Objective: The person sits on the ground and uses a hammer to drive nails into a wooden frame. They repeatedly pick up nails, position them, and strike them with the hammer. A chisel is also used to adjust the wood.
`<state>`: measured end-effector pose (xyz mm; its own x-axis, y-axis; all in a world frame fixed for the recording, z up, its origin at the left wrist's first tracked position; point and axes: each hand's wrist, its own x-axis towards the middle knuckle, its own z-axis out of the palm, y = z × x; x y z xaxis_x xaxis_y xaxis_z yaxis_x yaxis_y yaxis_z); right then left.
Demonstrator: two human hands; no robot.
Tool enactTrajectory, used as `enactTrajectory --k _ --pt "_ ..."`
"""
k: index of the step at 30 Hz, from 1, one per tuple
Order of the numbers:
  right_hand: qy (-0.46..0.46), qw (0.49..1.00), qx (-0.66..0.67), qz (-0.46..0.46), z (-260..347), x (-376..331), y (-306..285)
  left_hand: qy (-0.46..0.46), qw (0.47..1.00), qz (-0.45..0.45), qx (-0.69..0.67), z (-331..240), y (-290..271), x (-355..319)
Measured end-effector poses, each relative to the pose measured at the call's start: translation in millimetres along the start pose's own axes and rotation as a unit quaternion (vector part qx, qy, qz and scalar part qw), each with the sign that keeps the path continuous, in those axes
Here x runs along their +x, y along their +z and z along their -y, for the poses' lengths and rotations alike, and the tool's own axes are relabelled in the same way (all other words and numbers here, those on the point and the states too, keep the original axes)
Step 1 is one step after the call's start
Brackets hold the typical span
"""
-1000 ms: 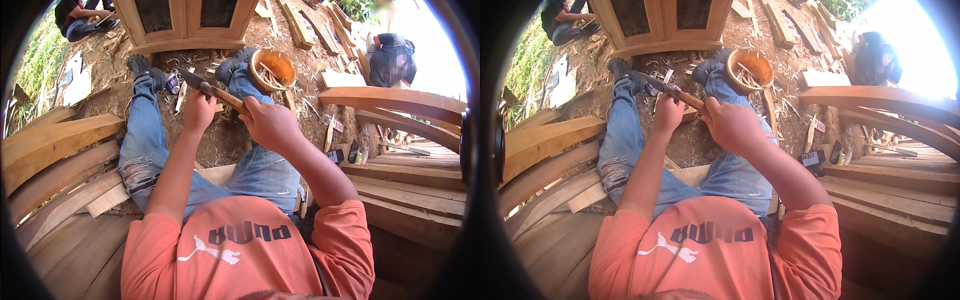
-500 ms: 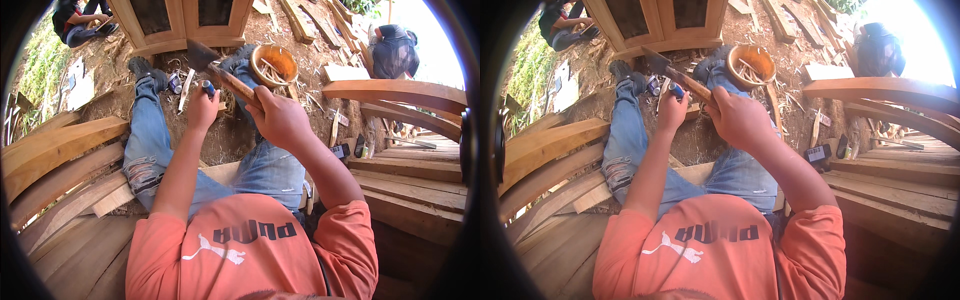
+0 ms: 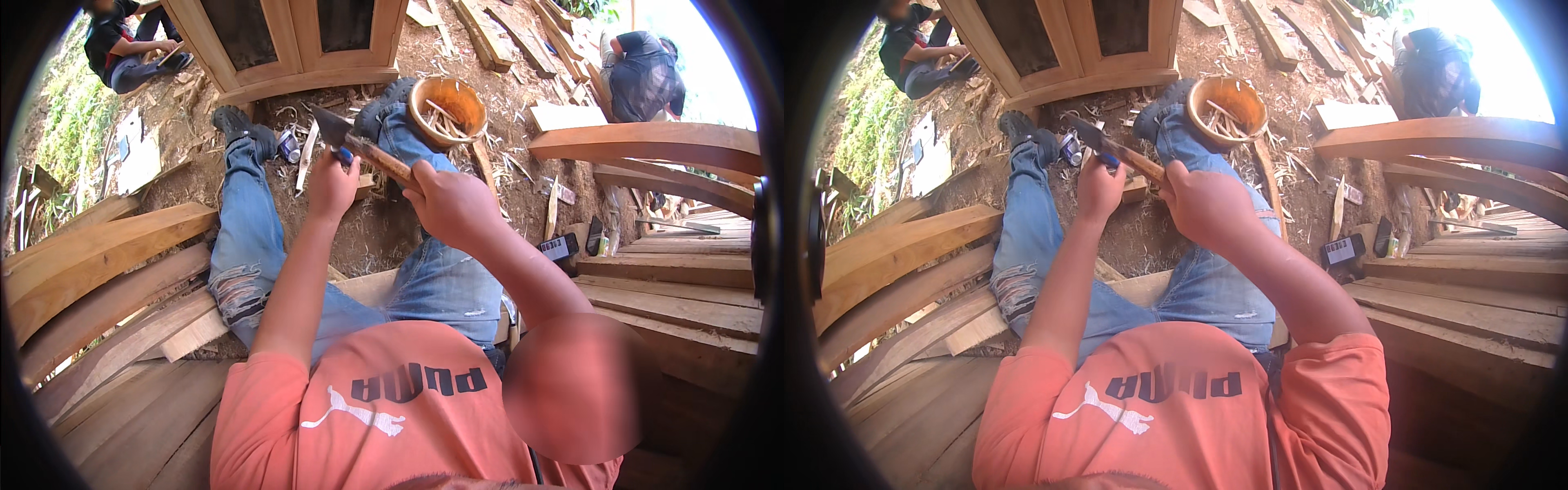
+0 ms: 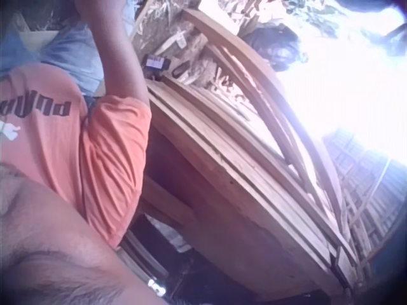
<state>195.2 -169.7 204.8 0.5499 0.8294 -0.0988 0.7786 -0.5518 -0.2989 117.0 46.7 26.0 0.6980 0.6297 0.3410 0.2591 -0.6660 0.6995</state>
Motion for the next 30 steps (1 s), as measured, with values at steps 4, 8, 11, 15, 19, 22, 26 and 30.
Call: enactTrajectory --k 4,8,11,15,19,22,26,30 --pt "-0.028 0.997 0.031 -0.066 -2.6 6.6 -4.5 0.003 1.0 0.001 -0.021 1.5 1.1 1.2" --pt "-0.033 0.996 0.045 -0.067 1.5 -6.8 -2.4 0.029 1.0 -0.013 0.001 1.7 6.2 2.0" --pt "-0.011 1.0 0.01 -0.007 -8.3 -3.3 -0.9 0.04 0.999 -0.001 0.006 -0.8 11.5 4.9" --pt "-0.045 0.996 0.04 -0.068 -1.8 -2.5 -11.8 0.015 1.0 -0.003 -0.003 -7.2 11.1 5.8" --pt "-0.018 0.999 0.035 -0.03 -6.8 -4.4 7.5 0.01 1.0 0.003 0.012 2.1 11.5 -1.8" --pt "0.013 0.999 0.023 -0.032 -17.9 -11.3 8.0 0.001 1.0 0.004 0.013 -12.0 10.3 1.2" --pt "-0.023 0.986 0.066 -0.15 -13.0 -15.0 3.6 -0.027 0.999 0.043 -0.008 -27.5 -5.2 9.3" --pt "0.009 1.0 0.009 -0.007 -15.8 -10.8 6.6 0.004 1.0 0.009 -0.004 -23.3 -6.2 2.0"
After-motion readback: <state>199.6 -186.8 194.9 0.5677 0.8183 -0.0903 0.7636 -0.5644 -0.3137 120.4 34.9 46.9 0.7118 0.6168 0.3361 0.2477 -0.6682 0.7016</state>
